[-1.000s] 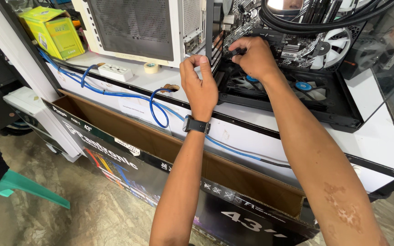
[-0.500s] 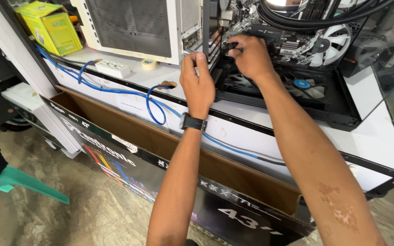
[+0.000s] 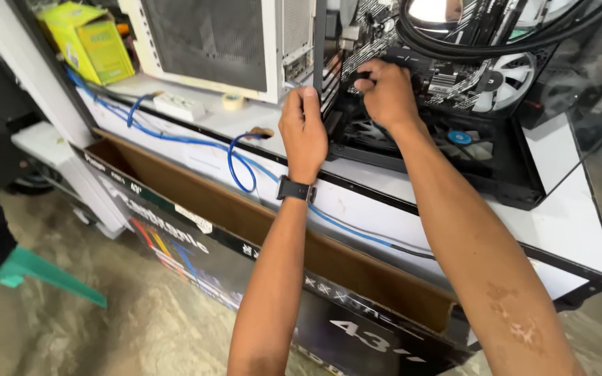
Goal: The person works on a desktop computer at a repair bench. They remove a bundle of cables and a power supply from the case, sort through loose cables on the bench, then reach inside the open case to connect and route cables and seat components on the motherboard.
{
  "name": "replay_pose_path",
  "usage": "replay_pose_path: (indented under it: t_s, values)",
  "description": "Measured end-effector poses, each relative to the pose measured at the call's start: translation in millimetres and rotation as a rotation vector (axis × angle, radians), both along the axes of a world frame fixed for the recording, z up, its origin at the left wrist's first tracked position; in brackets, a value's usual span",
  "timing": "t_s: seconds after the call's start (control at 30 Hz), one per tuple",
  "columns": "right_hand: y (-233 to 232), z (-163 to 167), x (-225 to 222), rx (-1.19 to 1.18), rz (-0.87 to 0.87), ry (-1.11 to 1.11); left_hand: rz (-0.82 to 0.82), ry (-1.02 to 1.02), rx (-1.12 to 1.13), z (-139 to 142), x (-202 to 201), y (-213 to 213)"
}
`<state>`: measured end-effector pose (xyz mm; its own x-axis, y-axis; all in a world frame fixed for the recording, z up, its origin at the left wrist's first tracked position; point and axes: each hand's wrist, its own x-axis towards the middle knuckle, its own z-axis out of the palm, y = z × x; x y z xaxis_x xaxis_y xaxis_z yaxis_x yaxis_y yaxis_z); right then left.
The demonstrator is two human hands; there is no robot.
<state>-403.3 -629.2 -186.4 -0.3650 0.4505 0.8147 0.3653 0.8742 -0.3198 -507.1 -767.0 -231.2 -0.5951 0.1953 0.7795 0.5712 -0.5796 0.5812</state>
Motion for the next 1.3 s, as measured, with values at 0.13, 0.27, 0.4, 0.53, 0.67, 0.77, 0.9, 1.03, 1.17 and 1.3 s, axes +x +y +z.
replay_pose_path:
  t_s: [0.13,0.27,0.4,0.53,0.67,0.77,0.9,1.03,1.17,1.3]
  values:
    - [10,2,1,0.021,0.083,0.026,-0.085,-0.073,-0.038,3,-6,1]
    - [14,2,8,-0.175,0.147,0.027,-0.138,-0.119,-0.086,-2,-10,0]
    - [9,3,18,-0.191,0.155,-0.041,-0.219,-0.151,-0.11,1,-12,-1]
    - [2,8,19,-0.356,0.184,0.006,-0.412,-0.268,-0.23,8,-13,-3]
    - [-6,8,18,-0.381,0.162,-0.031,-0.494,-0.327,-0.228,4,-13,-3]
    - [-10,7,20,-0.392,0.155,-0.041,-0.396,-0.308,-0.075,-2,-13,3]
    - [-14,7,23,-0.422,0.121,-0.029,-0.365,-0.344,-0.101,-8,-16,12]
    - [-15,6,24,-0.322,0.043,-0.105,-0.384,-0.374,-0.135,-9,-24,21]
    - [-12,6,24,-0.289,0.055,-0.123,-0.611,-0.515,-0.195,-8,-25,30]
    - [-14,2,22,-0.359,0.102,-0.062,-0.616,-0.515,-0.157,-11,-22,35]
